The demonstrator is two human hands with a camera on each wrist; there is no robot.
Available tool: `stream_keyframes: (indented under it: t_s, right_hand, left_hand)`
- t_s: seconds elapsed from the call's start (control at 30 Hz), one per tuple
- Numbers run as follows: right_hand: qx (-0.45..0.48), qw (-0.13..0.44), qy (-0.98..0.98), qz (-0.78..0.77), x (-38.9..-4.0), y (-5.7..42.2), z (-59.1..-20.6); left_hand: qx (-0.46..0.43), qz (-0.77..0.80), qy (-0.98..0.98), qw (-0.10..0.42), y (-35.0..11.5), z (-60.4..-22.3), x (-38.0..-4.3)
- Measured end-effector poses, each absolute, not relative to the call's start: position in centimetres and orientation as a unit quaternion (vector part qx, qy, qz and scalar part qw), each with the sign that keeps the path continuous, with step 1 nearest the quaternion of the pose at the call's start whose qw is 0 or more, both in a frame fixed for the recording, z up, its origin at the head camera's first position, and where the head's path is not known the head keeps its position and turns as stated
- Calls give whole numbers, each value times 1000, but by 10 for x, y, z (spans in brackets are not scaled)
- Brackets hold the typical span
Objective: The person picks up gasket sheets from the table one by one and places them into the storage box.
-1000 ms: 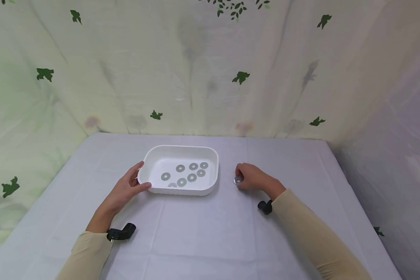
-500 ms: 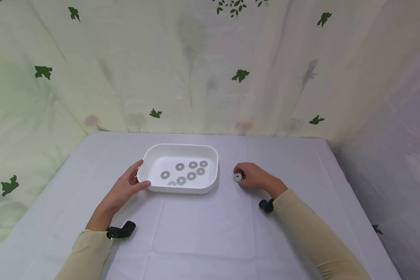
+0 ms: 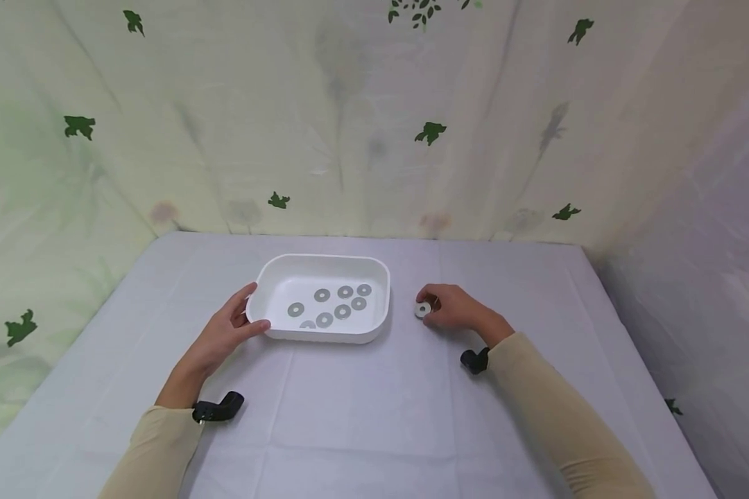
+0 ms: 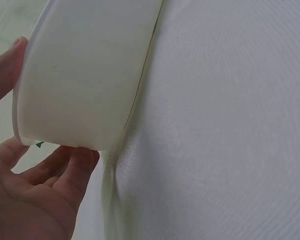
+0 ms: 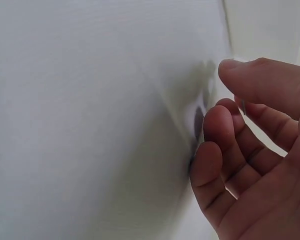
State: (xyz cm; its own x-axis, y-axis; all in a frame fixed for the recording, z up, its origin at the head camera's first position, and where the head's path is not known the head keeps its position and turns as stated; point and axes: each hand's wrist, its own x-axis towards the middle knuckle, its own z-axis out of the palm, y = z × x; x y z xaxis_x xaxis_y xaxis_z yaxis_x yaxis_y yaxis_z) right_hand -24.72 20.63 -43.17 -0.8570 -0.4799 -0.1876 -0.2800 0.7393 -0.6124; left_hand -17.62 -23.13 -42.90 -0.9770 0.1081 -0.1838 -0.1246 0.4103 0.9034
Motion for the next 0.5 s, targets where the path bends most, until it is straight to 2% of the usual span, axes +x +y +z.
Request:
stream_keyframes:
  t_s: [0.5]
  right_hand:
    - [-241,118,903,-335,-269,191,-383]
  left_hand:
    - [-3,550,828,110,-229,-426,-174]
